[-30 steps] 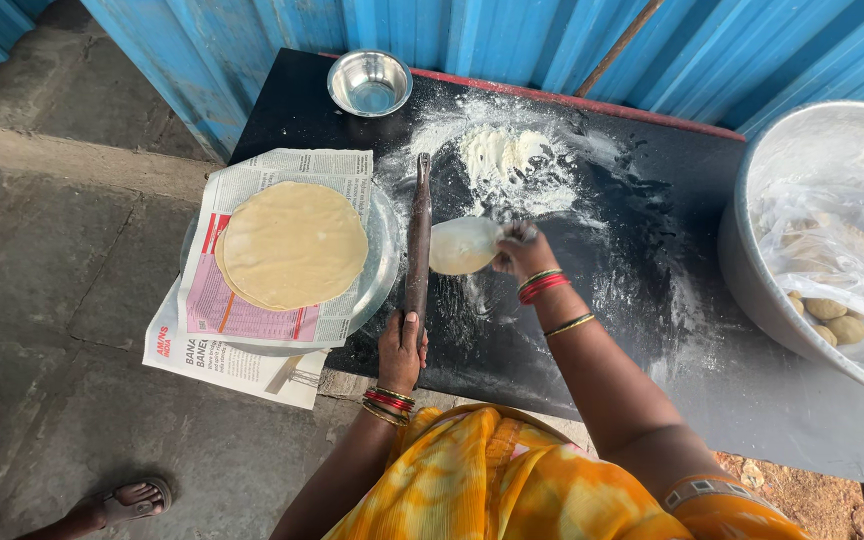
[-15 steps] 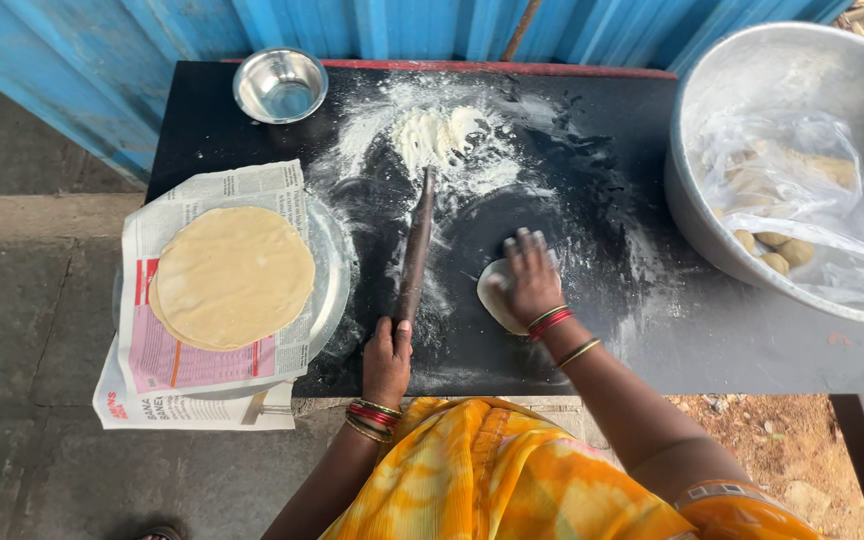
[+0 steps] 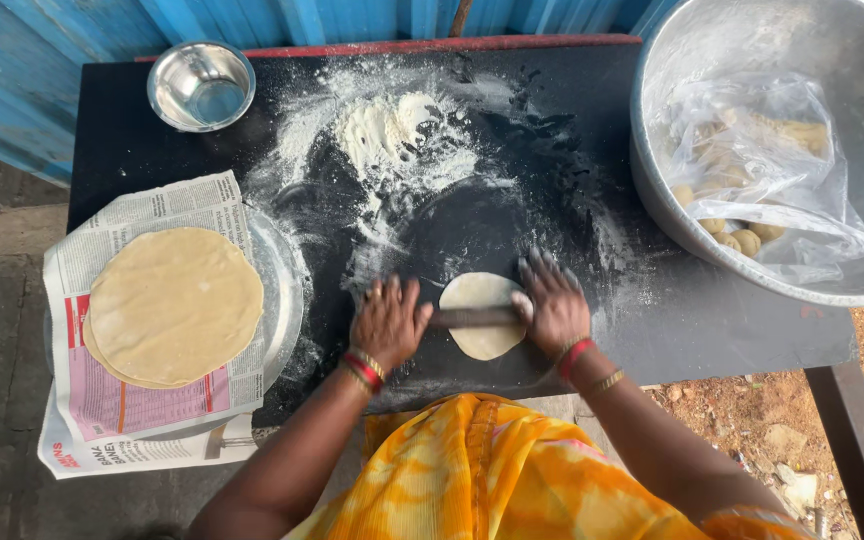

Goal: The person rolls out small balls of dough into flat circular discs using a wooden rolling pin on a floured black surface. They repeatedly flatten, flip, and adjust the dough, occasionally dusting it with flour, and place the finished discs onto a metal tray lined with newspaper.

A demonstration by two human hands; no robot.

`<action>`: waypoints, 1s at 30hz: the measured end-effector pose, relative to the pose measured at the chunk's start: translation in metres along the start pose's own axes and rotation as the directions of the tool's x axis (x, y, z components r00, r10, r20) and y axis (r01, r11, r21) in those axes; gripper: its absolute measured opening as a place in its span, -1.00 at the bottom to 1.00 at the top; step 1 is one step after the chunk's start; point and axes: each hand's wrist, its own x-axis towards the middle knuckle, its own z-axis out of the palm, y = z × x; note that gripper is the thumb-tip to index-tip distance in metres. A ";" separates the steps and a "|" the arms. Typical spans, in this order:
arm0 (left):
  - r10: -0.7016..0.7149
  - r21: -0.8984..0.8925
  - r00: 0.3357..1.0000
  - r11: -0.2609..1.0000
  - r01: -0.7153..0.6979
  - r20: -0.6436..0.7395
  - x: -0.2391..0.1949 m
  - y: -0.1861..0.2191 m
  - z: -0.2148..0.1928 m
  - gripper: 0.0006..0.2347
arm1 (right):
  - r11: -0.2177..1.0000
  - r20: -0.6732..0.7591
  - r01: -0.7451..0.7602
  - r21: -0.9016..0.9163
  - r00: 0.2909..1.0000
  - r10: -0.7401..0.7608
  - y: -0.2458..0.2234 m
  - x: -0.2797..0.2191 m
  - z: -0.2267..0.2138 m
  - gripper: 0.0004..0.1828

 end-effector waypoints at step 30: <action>-0.143 0.022 0.980 0.989 0.147 -0.139 -0.057 0.070 -0.031 -0.64 | 0.996 -0.014 0.062 -0.057 0.998 -0.063 0.014 -0.024 0.008 -0.40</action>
